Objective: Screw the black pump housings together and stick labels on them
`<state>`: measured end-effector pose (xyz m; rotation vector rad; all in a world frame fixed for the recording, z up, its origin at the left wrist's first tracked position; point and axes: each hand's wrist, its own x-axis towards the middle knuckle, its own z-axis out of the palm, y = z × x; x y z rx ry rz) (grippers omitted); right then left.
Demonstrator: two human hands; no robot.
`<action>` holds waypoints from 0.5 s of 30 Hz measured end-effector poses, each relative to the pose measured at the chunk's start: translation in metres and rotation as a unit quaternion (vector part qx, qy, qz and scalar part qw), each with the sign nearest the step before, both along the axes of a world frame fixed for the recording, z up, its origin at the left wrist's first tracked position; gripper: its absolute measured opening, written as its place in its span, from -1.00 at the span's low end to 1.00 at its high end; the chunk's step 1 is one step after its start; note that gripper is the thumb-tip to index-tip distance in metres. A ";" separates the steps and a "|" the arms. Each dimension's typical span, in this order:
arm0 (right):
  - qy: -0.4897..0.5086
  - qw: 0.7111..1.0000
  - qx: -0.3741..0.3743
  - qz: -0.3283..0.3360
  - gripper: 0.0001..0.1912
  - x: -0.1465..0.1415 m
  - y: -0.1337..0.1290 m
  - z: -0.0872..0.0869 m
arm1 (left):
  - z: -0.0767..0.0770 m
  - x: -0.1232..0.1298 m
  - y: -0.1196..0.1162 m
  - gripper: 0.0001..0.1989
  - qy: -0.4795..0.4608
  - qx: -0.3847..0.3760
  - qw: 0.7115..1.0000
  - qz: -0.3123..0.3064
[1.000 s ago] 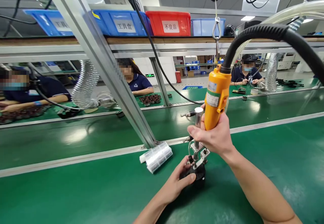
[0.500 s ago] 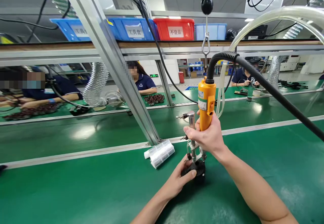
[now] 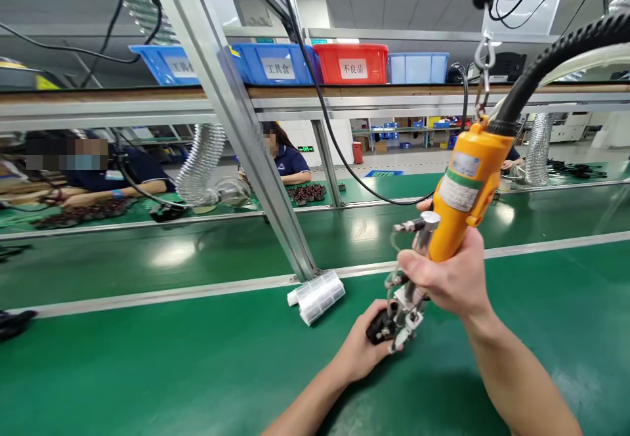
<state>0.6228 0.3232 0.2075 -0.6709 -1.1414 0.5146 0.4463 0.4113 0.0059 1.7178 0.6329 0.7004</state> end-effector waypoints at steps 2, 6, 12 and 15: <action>0.028 0.999 0.012 0.037 -0.42 -0.013 0.010 -0.004 | 0.001 0.001 0.000 -0.34 0.003 -0.003 1.000 0.015; 0.047 0.995 0.006 0.088 -0.39 -0.028 0.026 -0.012 | 0.008 -0.001 -0.002 -0.37 0.032 -0.004 0.999 0.027; 0.052 0.993 -0.001 0.101 -0.39 -0.030 0.027 -0.017 | 0.008 -0.002 -0.001 -0.45 0.063 0.018 0.997 0.035; 0.046 0.994 -0.007 0.099 -0.37 -0.029 0.027 -0.016 | 0.010 -0.001 -0.001 -0.44 0.065 0.025 0.997 0.036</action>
